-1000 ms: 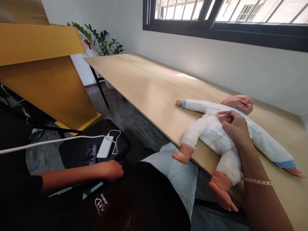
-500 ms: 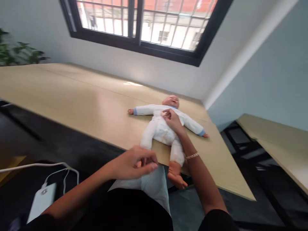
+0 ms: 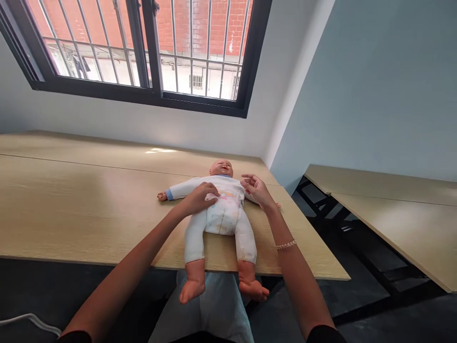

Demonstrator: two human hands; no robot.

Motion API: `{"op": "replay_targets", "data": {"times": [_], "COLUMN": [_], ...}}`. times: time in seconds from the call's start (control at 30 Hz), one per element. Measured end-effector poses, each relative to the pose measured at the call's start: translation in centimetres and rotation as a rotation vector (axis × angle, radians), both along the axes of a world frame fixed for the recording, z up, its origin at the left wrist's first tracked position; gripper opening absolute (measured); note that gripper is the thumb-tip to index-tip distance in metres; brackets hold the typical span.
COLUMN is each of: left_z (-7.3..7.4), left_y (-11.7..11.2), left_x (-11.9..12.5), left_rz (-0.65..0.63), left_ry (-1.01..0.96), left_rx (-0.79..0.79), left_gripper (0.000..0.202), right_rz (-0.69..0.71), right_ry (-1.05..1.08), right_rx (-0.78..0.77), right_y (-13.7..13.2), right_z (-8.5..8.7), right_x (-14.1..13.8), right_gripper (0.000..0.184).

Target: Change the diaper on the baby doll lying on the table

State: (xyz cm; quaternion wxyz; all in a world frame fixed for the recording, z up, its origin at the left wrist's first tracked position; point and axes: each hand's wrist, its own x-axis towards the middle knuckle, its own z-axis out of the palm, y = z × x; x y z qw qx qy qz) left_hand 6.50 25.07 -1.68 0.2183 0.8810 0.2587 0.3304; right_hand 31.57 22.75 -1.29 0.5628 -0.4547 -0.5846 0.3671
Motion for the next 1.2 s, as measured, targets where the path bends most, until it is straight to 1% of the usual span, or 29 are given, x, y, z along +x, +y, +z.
{"op": "replay_targets", "data": {"times": [0.03, 0.1, 0.2, 0.3, 0.43, 0.5, 0.53, 0.57, 0.6, 0.67, 0.73, 0.8, 0.87, 0.93, 1.03, 1.13, 1.2], "left_z": [0.0, 0.0, -0.2, -0.7, -0.9, -0.7, -0.5, -0.4, -0.3, -0.3, -0.7, -1.4, -2.1, -2.6, -2.8, -2.6, -2.6], "left_y": [0.4, 1.1, 1.8, 1.9, 1.3, 0.8, 0.6, 0.5, 0.5, 0.7, 1.4, 2.1, 2.7, 2.9, 2.9, 2.8, 2.8], "left_x": [0.1, 0.2, 0.2, 0.1, 0.1, 0.2, 0.3, 0.4, 0.4, 0.4, 0.0, -0.5, -1.1, -1.5, -1.6, -1.5, -1.4], "left_rz": [-0.014, -0.029, -0.022, -0.025, -0.065, -0.100, -0.119, -0.118, -0.090, 0.035, 0.200, 0.320, 0.402, 0.426, 0.405, 0.379, 0.350], "left_ry": [0.020, 0.032, -0.001, -0.043, -0.053, -0.073, -0.098, -0.154, -0.234, -0.415, -0.563, -0.620, -0.626, -0.585, -0.551, -0.602, -0.651], "left_rx": [-0.001, -0.011, -0.011, 0.004, 0.018, -0.023, -0.073, -0.155, -0.255, -0.451, -0.582, -0.662, -0.782, -0.926, -1.118, -1.247, -1.312], "left_gripper": [0.018, 0.016, 0.016, 0.019, 0.025, 0.028, 0.029, 0.027, 0.024, 0.021, 0.026, 0.030, 0.029, 0.027, 0.025, 0.025, 0.027], "right_rz": [0.000, 0.049, 0.159, 0.227, 0.252, 0.288, 0.301, 0.282, 0.228, 0.057, -0.095, -0.146, -0.143, -0.106, -0.057, -0.077, -0.107], "right_ry": [-0.030, -0.116, -0.298, -0.430, -0.501, -0.509, -0.494, -0.452, -0.389, -0.245, -0.143, -0.103, -0.060, -0.002, 0.096, 0.167, 0.195], "right_rx": [-0.008, -0.023, -0.027, 0.021, 0.093, 0.113, 0.108, 0.084, 0.045, -0.045, -0.122, -0.186, -0.266, -0.333, -0.361, -0.343, -0.320], "right_y": [-0.3, -0.9, -1.5, -1.7, -2.2, -2.5, -2.5, -2.4, -2.2, -1.5, -0.8, -0.2, 0.1, 0.0, -0.2, -0.1, 0.2], "right_z": [-0.4, -1.1, -1.7, -1.8, -1.6, -1.5, -1.5, -1.5, -1.6, -2.0, -2.6, -3.3, -3.9, -4.4, -4.8, -4.9, -5.0], "right_x": [0.5, 1.0, 0.6, -0.4, -1.5, -1.7, -1.7, -1.5, -1.2, -0.4, 0.6, 1.4, 1.8, 1.5, 0.4, -0.8, -1.4], "right_gripper": [0.048, 0.044, 0.040, 0.038, 0.039, 0.041, 0.043, 0.045, 0.048, 0.055, 0.059, 0.059, 0.057, 0.053, 0.044, 0.038, 0.038]}}
